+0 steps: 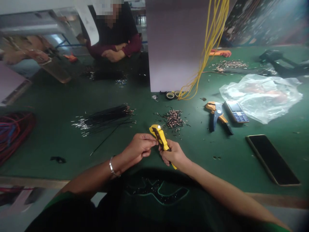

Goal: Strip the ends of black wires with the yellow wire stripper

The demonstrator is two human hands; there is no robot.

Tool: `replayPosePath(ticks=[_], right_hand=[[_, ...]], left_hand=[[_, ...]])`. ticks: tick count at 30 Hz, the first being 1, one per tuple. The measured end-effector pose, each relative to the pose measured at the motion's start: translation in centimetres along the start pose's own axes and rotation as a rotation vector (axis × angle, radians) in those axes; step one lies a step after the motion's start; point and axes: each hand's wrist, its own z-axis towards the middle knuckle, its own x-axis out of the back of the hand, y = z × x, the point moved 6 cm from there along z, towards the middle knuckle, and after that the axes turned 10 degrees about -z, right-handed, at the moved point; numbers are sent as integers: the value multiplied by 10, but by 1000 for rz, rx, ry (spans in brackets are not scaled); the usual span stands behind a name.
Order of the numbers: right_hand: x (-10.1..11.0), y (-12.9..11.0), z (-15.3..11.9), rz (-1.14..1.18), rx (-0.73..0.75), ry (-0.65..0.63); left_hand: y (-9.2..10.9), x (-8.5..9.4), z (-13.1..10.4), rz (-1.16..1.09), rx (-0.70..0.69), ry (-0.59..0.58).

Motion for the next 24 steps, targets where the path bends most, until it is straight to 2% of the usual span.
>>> replayPosePath(ticks=[8,11,14,15,16,19,24], right_hand=[[-2,4,1,19,-6,-31],[6,3,3,84,-28,6],[24,0,6,233,-20,145],[29,-1,7,224,12,176],[31,-2,9,170,34,155],[29,1,12,112,81,81],[27,3,12,179,98,35]], left_hand=[[-3,1,-3,25,-46,59],[1,14,-3,37,-32,50],[13,31,-8,45,-67,98],[17,35,-10,41,-83,112],[20,36,-12,43,-86,107],[24,31,-13,43,-78,43],[22,18,-10,-4,-52,-44]])
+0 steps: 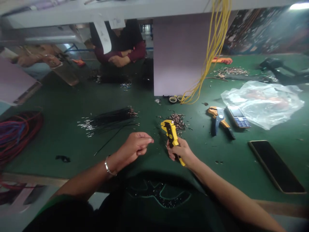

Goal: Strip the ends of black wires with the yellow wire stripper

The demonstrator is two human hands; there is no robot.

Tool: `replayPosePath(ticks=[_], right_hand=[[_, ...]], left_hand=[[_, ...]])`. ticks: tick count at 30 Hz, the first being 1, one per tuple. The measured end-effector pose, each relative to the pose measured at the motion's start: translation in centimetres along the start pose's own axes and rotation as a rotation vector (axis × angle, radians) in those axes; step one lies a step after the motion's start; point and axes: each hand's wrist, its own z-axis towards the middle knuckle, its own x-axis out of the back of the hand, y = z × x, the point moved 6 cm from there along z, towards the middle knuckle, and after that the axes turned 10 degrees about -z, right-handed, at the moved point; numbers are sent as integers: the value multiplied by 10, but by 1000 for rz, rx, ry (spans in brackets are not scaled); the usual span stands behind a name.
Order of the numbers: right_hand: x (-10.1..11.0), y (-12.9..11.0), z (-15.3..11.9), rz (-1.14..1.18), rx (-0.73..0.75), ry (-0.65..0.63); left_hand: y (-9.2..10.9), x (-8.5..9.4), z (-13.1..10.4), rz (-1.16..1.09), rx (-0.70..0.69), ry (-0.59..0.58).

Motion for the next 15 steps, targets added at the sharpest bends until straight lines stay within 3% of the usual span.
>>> replayPosePath(ticks=[7,15], right_hand=[[-4,-14,-5,60,14,-111],[-5,-22,-9,-47,36,-220]], left_hand=[[-4,-5,4,-79,69,-55],[6,-1,9,-70,28,-73]])
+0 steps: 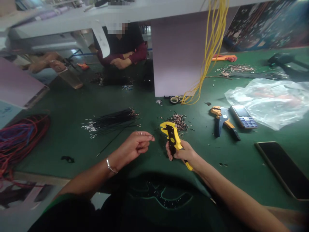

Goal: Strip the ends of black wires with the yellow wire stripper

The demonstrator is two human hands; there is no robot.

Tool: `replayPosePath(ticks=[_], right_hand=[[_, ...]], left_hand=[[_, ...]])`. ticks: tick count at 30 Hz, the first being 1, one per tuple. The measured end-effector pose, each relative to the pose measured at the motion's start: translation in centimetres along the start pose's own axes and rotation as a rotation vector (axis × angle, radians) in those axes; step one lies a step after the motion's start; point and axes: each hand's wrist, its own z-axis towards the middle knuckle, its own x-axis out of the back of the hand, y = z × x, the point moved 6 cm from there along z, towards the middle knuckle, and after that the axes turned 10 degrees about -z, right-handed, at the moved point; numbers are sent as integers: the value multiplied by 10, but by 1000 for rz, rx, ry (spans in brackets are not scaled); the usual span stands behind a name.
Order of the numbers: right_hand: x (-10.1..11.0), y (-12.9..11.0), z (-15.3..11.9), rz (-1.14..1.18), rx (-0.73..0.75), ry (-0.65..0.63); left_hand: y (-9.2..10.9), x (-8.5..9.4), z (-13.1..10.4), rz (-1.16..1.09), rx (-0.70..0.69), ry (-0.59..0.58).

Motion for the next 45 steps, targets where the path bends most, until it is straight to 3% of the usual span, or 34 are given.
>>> replayPosePath(ticks=[8,12,16,19,25,34,45], right_hand=[[-5,-5,-2,-74,5,-4],[-6,-3,-3,-51,-10,-49],[-6,-5,-3,-37,-6,-79],[-6,-3,-3,-40,-13,-117],[-8,3,-3,-7,-30,-174],[-10,-1,-5,-23,-44,-185],[-17,-3,-8,96,-80,-253]], left_hand=[[2,-6,2,16,-13,-22],[3,-4,4,75,-45,32],[9,4,7,249,-121,154],[21,7,4,482,-254,203],[39,-6,-10,804,-429,123],[41,-14,-13,1201,-584,2],[44,-19,-13,1294,-678,-79]])
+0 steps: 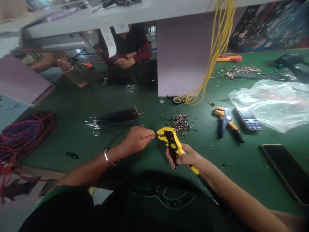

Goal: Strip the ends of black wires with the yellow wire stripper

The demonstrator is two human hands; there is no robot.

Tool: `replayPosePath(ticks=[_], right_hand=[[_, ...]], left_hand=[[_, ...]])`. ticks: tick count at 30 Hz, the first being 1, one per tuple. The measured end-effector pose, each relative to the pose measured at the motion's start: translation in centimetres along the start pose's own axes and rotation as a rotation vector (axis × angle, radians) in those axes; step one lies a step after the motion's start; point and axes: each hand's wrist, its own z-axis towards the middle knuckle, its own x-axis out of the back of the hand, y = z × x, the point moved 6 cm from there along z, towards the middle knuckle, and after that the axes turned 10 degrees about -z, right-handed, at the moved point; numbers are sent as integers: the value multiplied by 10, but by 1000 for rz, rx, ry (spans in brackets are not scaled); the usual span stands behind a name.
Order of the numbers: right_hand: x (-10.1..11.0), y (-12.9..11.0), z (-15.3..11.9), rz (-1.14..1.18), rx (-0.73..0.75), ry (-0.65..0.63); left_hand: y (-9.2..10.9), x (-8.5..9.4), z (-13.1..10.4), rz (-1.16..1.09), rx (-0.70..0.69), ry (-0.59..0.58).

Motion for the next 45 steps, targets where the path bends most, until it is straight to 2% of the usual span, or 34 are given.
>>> replayPosePath(ticks=[11,45], right_hand=[[-1,5,0,36,68,-62],[-12,7,-2,98,-60,-21]], left_hand=[[-2,1,-1,54,-150,31],[-7,0,-3,-7,-130,-20]])
